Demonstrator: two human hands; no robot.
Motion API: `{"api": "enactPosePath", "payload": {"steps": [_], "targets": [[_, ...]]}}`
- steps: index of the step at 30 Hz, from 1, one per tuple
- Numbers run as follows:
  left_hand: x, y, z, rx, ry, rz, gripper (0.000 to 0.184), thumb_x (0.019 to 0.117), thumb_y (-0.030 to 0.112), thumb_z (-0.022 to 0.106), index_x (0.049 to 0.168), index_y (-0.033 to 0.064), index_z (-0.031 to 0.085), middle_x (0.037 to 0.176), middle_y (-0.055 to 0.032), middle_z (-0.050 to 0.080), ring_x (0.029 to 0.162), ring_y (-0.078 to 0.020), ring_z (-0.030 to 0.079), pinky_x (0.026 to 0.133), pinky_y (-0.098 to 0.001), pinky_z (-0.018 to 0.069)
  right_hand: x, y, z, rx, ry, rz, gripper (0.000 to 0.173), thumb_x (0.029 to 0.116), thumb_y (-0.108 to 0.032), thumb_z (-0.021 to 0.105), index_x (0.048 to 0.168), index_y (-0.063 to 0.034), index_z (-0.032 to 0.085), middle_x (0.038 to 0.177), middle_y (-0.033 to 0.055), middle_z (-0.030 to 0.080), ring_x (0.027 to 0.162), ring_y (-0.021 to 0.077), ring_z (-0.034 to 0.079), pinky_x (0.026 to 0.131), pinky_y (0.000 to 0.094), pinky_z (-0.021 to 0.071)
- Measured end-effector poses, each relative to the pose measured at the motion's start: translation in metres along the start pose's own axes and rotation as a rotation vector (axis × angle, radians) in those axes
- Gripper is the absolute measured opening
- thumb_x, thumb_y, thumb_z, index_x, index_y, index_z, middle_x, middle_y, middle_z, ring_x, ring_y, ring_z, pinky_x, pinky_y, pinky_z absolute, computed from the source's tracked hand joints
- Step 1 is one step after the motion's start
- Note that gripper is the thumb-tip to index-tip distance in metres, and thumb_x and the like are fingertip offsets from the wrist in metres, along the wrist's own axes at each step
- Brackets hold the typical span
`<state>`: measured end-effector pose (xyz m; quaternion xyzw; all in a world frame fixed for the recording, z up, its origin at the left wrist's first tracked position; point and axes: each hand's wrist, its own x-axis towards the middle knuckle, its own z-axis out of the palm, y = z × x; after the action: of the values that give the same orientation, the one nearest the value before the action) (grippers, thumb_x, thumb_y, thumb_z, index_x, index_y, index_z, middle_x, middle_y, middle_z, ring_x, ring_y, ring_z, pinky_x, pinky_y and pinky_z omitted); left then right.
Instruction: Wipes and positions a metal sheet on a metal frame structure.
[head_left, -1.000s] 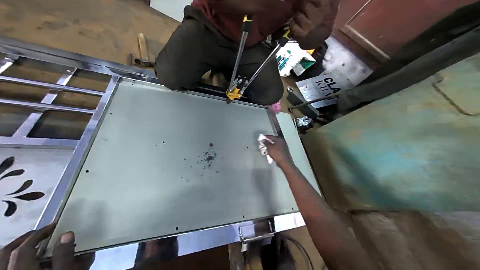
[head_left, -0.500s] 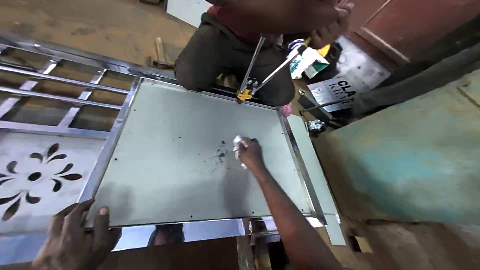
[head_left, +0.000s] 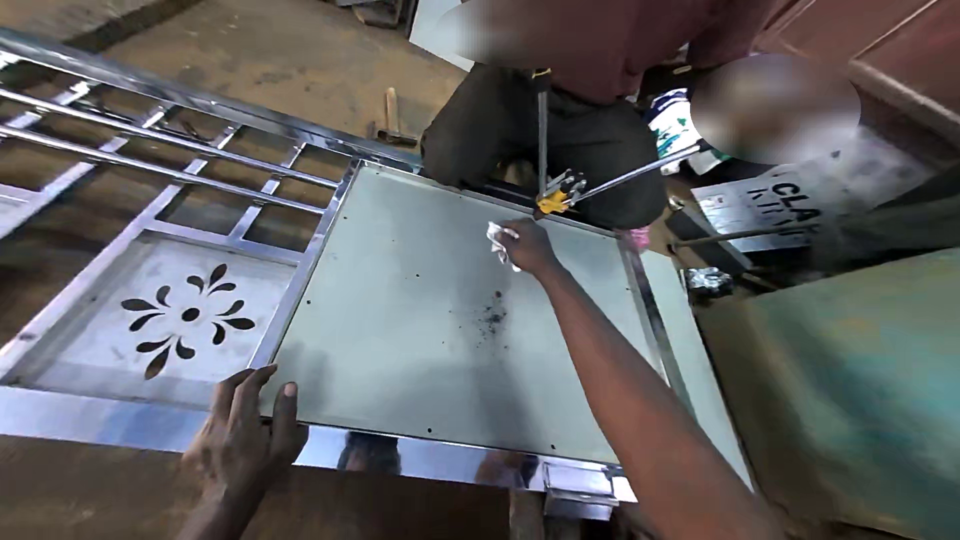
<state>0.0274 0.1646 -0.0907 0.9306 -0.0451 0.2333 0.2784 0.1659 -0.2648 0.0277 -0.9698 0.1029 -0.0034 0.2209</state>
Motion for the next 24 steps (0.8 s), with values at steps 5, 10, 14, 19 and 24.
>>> {"api": "enactPosePath", "payload": {"steps": [5, 10, 14, 19, 24], "targets": [[0.001, -0.002, 0.002, 0.023, 0.016, 0.011, 0.056, 0.1016, 0.048, 0.038, 0.112, 0.0043, 0.071, 0.107, -0.0195, 0.071, 0.080, -0.0333, 0.070, 0.057, -0.0483, 0.0513, 0.036, -0.002, 0.054, -0.197, -0.156, -0.081, 0.035, 0.1045, -0.026, 0.056, 0.136, -0.0176, 0.067, 0.142, 0.0204, 0.056, 0.132, 0.0423, 0.052, 0.104, 0.0621, 0.0446], [0.001, 0.000, 0.002, 0.019, 0.034, 0.017, 0.053, 0.1012, 0.046, 0.039, 0.111, 0.0041, 0.071, 0.103, -0.0187, 0.071, 0.080, -0.0321, 0.070, 0.058, -0.0468, 0.0509, -0.063, -0.027, 0.049, -0.220, -0.337, -0.304, 0.031, 0.1003, -0.013, 0.061, 0.130, -0.0116, 0.072, 0.135, 0.0176, 0.062, 0.122, 0.0351, 0.060, 0.106, 0.0510, 0.0483], [0.001, -0.003, 0.002, 0.019, 0.041, 0.034, 0.054, 0.1019, 0.047, 0.040, 0.110, 0.0039, 0.071, 0.103, -0.0181, 0.072, 0.080, -0.0306, 0.070, 0.058, -0.0440, 0.0508, -0.011, -0.008, 0.013, -0.140, -0.266, -0.141, 0.031, 0.1013, -0.012, 0.061, 0.130, -0.0023, 0.068, 0.136, 0.0271, 0.060, 0.126, 0.0411, 0.059, 0.109, 0.0550, 0.0441], [0.001, -0.005, 0.003, 0.032, 0.033, 0.034, 0.055, 0.1015, 0.048, 0.039, 0.111, 0.0050, 0.071, 0.103, -0.0175, 0.071, 0.078, -0.0289, 0.069, 0.056, -0.0436, 0.0508, 0.073, 0.040, 0.026, -0.131, -0.020, 0.131, 0.033, 0.1031, -0.021, 0.057, 0.132, -0.0107, 0.069, 0.138, 0.0234, 0.060, 0.131, 0.0428, 0.054, 0.105, 0.0650, 0.0429], [0.000, -0.004, 0.002, 0.019, 0.031, 0.030, 0.056, 0.1019, 0.049, 0.038, 0.111, 0.0047, 0.071, 0.103, -0.0179, 0.071, 0.079, -0.0299, 0.069, 0.057, -0.0443, 0.0504, -0.030, -0.014, 0.067, -0.187, -0.146, -0.253, 0.030, 0.1000, -0.014, 0.061, 0.128, -0.0102, 0.072, 0.135, 0.0199, 0.063, 0.127, 0.0402, 0.057, 0.105, 0.0604, 0.0462]]}}
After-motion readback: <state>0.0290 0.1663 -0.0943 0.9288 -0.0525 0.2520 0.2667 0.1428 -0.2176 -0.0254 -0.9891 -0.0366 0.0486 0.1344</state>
